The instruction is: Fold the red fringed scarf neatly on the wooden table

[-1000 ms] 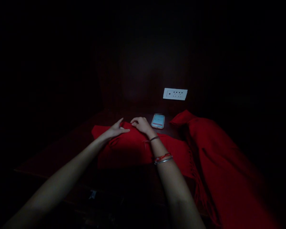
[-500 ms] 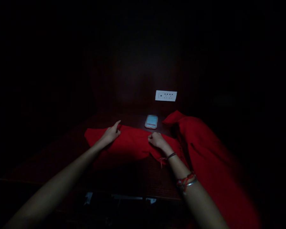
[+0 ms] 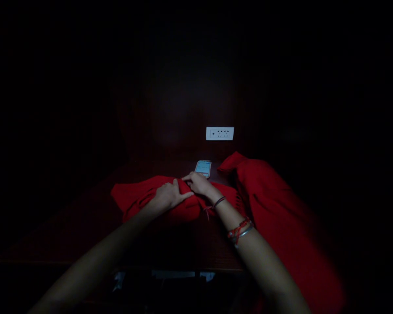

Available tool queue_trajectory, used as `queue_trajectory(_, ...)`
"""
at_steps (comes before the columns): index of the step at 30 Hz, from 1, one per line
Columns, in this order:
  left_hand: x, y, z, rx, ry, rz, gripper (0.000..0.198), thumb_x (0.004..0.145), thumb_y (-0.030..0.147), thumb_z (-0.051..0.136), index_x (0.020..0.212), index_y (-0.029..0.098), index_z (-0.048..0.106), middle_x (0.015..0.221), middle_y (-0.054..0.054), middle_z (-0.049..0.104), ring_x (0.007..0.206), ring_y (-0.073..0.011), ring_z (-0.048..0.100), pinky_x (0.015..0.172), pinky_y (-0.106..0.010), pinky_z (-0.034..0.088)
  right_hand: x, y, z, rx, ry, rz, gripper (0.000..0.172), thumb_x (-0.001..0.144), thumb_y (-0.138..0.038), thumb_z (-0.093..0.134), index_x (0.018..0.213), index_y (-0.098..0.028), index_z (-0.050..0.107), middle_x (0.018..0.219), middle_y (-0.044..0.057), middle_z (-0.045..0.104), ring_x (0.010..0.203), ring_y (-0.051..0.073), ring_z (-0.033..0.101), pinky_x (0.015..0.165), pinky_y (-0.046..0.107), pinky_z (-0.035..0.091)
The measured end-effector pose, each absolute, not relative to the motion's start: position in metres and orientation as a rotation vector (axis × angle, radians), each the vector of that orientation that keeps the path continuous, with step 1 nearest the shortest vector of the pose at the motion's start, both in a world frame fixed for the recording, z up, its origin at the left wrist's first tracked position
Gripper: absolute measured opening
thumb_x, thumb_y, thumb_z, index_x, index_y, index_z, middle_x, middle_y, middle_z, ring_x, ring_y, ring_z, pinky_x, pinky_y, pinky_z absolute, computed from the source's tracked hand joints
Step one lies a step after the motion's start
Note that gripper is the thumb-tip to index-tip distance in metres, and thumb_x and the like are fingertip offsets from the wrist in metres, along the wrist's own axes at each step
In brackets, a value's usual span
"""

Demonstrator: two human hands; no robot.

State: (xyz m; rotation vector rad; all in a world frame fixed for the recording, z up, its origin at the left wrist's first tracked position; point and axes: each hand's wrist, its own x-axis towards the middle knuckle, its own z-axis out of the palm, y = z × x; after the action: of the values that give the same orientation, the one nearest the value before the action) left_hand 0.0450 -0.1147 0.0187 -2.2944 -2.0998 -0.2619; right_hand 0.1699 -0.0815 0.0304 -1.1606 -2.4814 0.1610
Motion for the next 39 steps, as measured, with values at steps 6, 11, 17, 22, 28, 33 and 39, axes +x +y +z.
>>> queue_trajectory(6,0.041,-0.104,0.011,-2.208,-2.121,-0.276,0.067,0.071,0.028,0.045,0.127,0.009,0.013,0.1,-0.02,0.049,0.088,-0.0273,0.051,0.064,-0.031,0.04,0.183,-0.069,0.016,-1.096,-2.495,0.031,0.048,0.063,0.003,0.037,0.102,-0.02,0.055,0.084,0.005,0.05,0.079,0.013,0.043,0.072,0.025,0.033)
queue_trajectory(11,0.023,-0.099,0.01,-2.227,-2.061,-0.237,0.06,0.072,0.021,0.041,0.126,0.015,0.017,0.097,-0.015,0.051,0.083,-0.0243,0.053,0.064,-0.03,0.041,0.189,-0.068,0.004,-0.931,-2.425,0.069,0.033,0.067,-0.003,0.043,0.097,-0.013,0.053,0.086,0.005,0.051,0.082,0.013,0.043,0.076,0.025,0.033)
queue_trajectory(17,0.024,-0.091,0.014,-2.253,-2.111,-0.172,0.036,0.073,0.026,0.037,0.106,0.012,0.043,0.098,-0.015,0.051,0.088,-0.0243,0.051,0.068,-0.031,0.04,0.189,-0.066,-0.002,-0.827,-2.533,-0.174,0.021,0.067,-0.004,0.042,0.073,-0.016,0.058,0.089,0.005,0.049,0.083,0.014,0.043,0.073,0.025,0.033)
queue_trajectory(22,0.036,-0.088,0.017,-2.196,-2.221,-0.164,0.053,0.068,0.048,0.041,0.104,0.009,0.045,0.103,-0.019,0.048,0.092,-0.0294,0.048,0.07,-0.034,0.04,0.182,-0.054,0.006,-0.839,-2.55,-0.286,0.028,0.07,-0.005,0.04,0.086,-0.017,0.06,0.094,0.005,0.05,0.085,0.014,0.045,0.075,0.026,0.034)
queue_trajectory(28,0.031,-0.086,0.014,-2.202,-2.113,-0.179,0.037,0.07,0.028,0.046,0.103,0.01,0.045,0.095,-0.016,0.053,0.087,-0.0252,0.052,0.067,-0.031,0.041,0.171,-0.038,0.011,-0.782,-2.595,-0.194,0.032,0.068,-0.001,0.039,0.087,-0.016,0.06,0.089,0.004,0.053,0.079,0.012,0.049,0.07,0.022,0.037)
queue_trajectory(33,0.022,-0.082,0.016,-2.23,-2.055,-0.116,0.028,0.074,0.019,0.037,0.096,0.01,0.051,0.093,-0.016,0.056,0.086,-0.0242,0.053,0.068,-0.031,0.041,0.172,-0.036,0.006,-0.794,-2.579,-0.147,0.029,0.067,-0.001,0.04,0.079,-0.017,0.061,0.096,0.004,0.05,0.081,0.012,0.048,0.071,0.023,0.037)
queue_trajectory(39,0.022,-0.084,0.019,-2.201,-2.067,-0.104,0.028,0.076,0.016,0.033,0.095,0.009,0.052,0.089,-0.016,0.058,0.083,-0.0245,0.055,0.065,-0.031,0.042,0.17,-0.046,0.002,-0.795,-2.557,-0.247,0.021,0.072,-0.013,0.044,0.081,-0.019,0.062,0.11,0.005,0.043,0.096,0.017,0.041,0.079,0.032,0.033)
